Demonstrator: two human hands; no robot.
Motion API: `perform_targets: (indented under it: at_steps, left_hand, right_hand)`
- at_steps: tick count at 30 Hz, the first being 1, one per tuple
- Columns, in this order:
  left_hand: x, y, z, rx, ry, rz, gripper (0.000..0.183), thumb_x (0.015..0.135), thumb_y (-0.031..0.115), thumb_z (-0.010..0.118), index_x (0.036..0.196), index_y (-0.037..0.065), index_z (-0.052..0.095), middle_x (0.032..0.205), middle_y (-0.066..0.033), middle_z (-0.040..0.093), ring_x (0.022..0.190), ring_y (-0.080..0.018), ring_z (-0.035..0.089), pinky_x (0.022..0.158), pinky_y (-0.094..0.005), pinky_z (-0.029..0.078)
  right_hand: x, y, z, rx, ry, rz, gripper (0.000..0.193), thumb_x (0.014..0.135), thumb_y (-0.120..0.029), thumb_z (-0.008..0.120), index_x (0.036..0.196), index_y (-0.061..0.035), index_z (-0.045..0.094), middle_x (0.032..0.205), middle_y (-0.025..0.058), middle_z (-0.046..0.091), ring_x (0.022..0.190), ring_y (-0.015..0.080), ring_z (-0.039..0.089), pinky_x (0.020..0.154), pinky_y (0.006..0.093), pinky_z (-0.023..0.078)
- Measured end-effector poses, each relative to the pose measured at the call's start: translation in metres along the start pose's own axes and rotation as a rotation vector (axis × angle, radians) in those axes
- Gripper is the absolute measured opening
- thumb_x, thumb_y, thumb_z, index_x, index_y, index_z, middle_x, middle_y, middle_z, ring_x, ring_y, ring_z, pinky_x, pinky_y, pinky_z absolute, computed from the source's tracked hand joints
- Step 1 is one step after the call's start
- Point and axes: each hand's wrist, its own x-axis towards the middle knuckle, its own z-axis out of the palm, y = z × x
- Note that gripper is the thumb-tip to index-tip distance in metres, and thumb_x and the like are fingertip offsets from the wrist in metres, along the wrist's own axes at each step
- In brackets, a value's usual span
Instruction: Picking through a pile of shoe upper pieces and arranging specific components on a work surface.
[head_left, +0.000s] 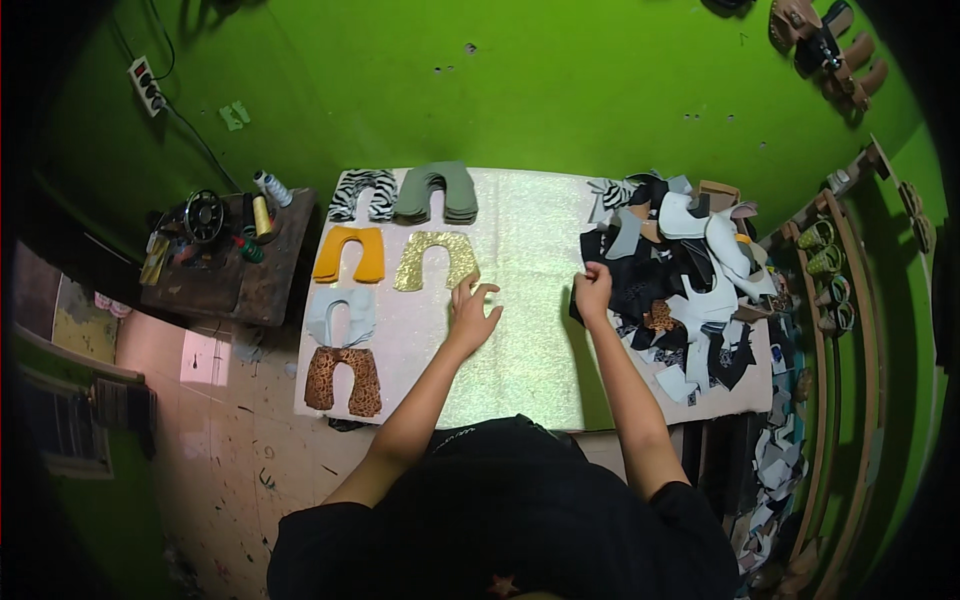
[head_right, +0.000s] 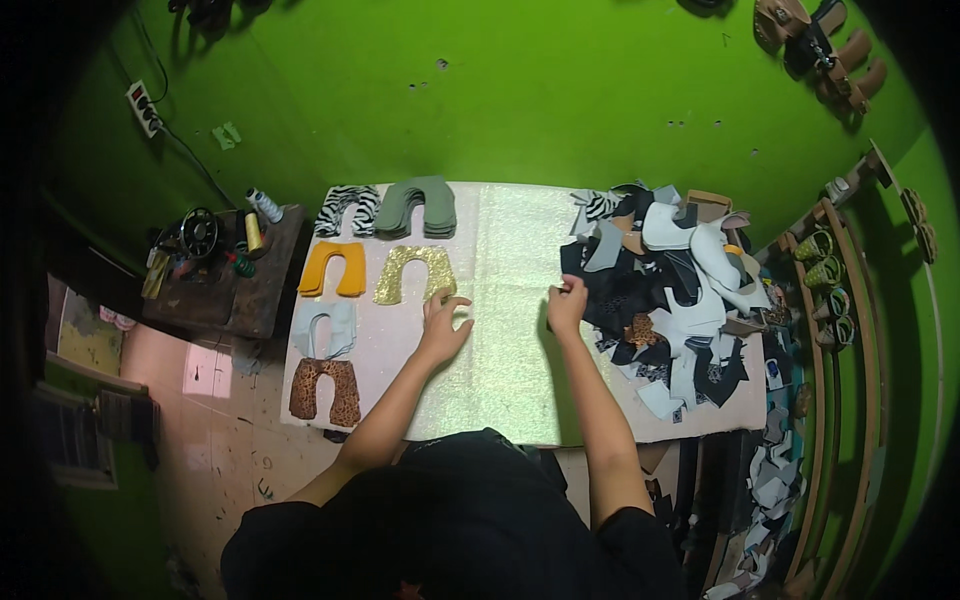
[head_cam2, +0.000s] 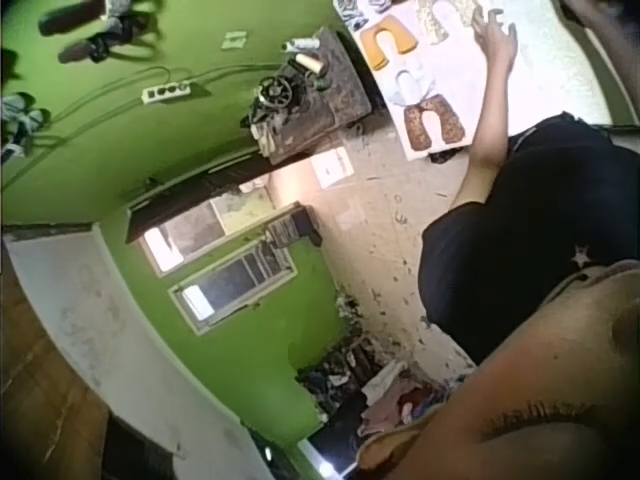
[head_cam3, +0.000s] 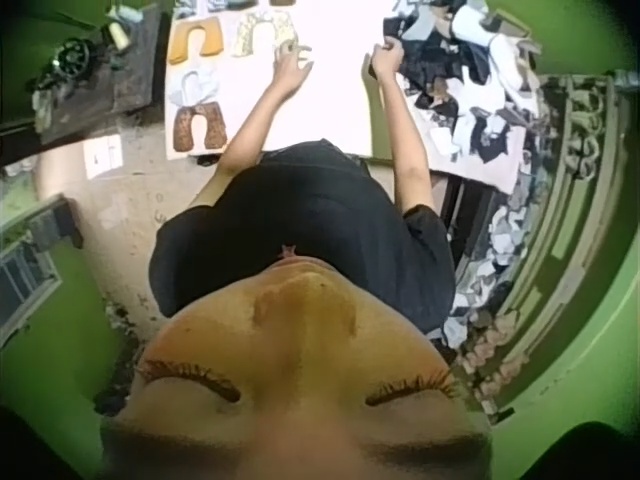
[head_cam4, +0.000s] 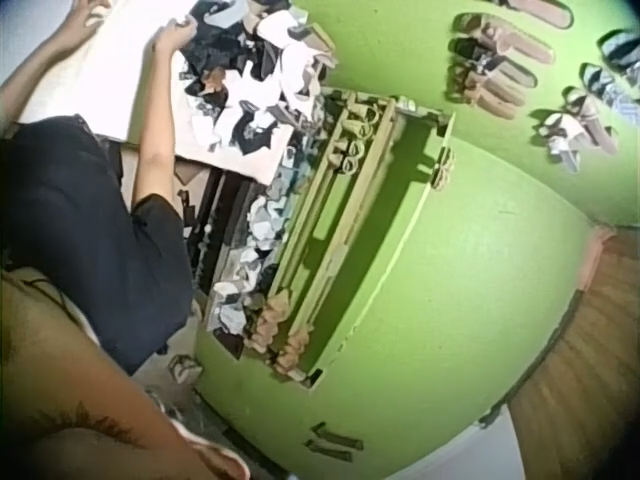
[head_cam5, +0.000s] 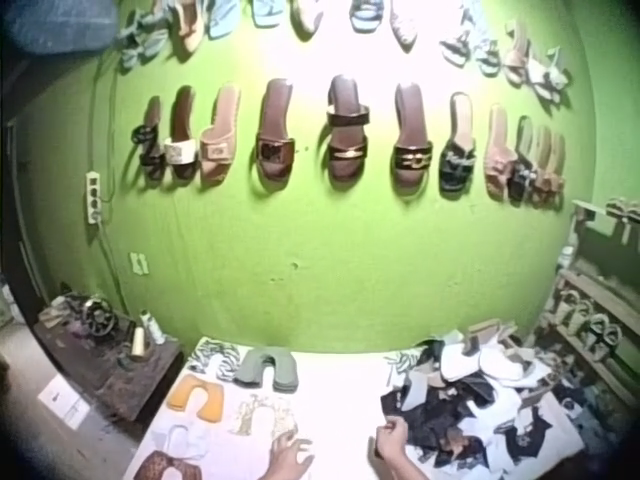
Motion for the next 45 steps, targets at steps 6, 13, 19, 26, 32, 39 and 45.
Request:
perform_targets:
  at_steps: [6, 13, 19, 26, 32, 39, 45]
  left_hand:
    - [0.005, 0.017, 0.036, -0.056, -0.069, 0.019, 0.033, 0.073, 0.018, 0.065, 0.104, 0.015, 0.055, 0.126, -0.0174, 0.034, 0.119, -0.0353, 0.029, 0.096, -0.0443, 0.029]
    - [0.025, 0.037, 0.074, -0.122, -0.146, 0.045, 0.031, 0.073, 0.019, 0.063, 0.103, 0.011, 0.056, 0.12, -0.019, 0.04, 0.116, -0.0353, 0.032, 0.099, -0.0417, 0.027]
    - [0.041, 0.037, 0.096, -0.147, -0.196, 0.061, 0.03, 0.072, 0.018, 0.063, 0.101, 0.01, 0.057, 0.115, -0.0155, 0.045, 0.113, -0.0337, 0.036, 0.098, -0.0407, 0.028]
    - [0.07, 0.038, 0.115, -0.216, -0.181, 0.115, 0.03, 0.071, 0.013, 0.064, 0.098, 0.004, 0.057, 0.104, -0.0138, 0.054, 0.103, -0.0295, 0.048, 0.092, -0.0384, 0.034]
    - [0.089, 0.053, 0.122, -0.242, -0.244, 0.11, 0.032, 0.073, 0.012, 0.06, 0.102, 0.0, 0.054, 0.105, -0.0177, 0.054, 0.103, -0.0301, 0.05, 0.092, -0.0356, 0.037]
    - [0.103, 0.065, 0.138, -0.249, -0.288, 0.176, 0.033, 0.074, 0.012, 0.06, 0.105, 0.001, 0.053, 0.107, -0.0161, 0.053, 0.104, -0.0299, 0.048, 0.092, -0.0361, 0.036]
    - [0.13, 0.081, 0.156, -0.242, -0.239, 0.319, 0.04, 0.07, 0.009, 0.062, 0.108, 0.003, 0.049, 0.113, -0.017, 0.049, 0.108, -0.033, 0.045, 0.092, -0.0389, 0.034]
  right_hand:
    - [0.074, 0.005, -0.043, -0.171, 0.149, 0.029, 0.051, 0.07, -0.012, 0.061, 0.113, 0.0045, 0.039, 0.11, 0.0235, 0.041, 0.102, 0.0359, 0.045, 0.087, 0.0369, 0.038]
    - [0.116, 0.045, -0.05, 0.137, -0.022, 0.156, 0.048, 0.067, -0.009, 0.066, 0.107, 0.0058, 0.045, 0.083, 0.0133, 0.06, 0.059, 0.0206, 0.06, 0.053, 0.0293, 0.047]
    - [0.085, 0.034, -0.036, -0.071, -0.511, -0.081, 0.024, 0.07, -0.008, 0.062, 0.092, -0.0002, 0.059, 0.06, 0.0, 0.05, 0.049, 0.0102, 0.05, 0.047, 0.0256, 0.042]
    - [0.072, 0.014, -0.042, 0.192, -0.749, 0.074, 0.017, 0.077, -0.007, 0.059, 0.093, -0.0014, 0.059, 0.065, -0.003, 0.05, 0.052, 0.0055, 0.046, 0.046, 0.021, 0.038]
    - [0.14, -0.009, -0.083, 0.333, -0.362, 0.023, 0.025, 0.078, -0.004, 0.057, 0.103, 0.0016, 0.055, 0.07, 0.0009, 0.053, 0.054, 0.0072, 0.05, 0.047, 0.021, 0.04]
    - [0.156, 0.025, -0.097, 0.186, -0.032, 0.137, 0.038, 0.08, -0.017, 0.059, 0.11, 0.0042, 0.05, 0.089, 0.0113, 0.06, 0.077, 0.0166, 0.059, 0.072, 0.0278, 0.047]
    - [0.115, 0.028, -0.092, -0.271, -0.144, -0.29, 0.041, 0.07, -0.008, 0.062, 0.11, -0.002, 0.051, 0.109, 0.0168, 0.052, 0.102, 0.0337, 0.049, 0.089, 0.0375, 0.038]
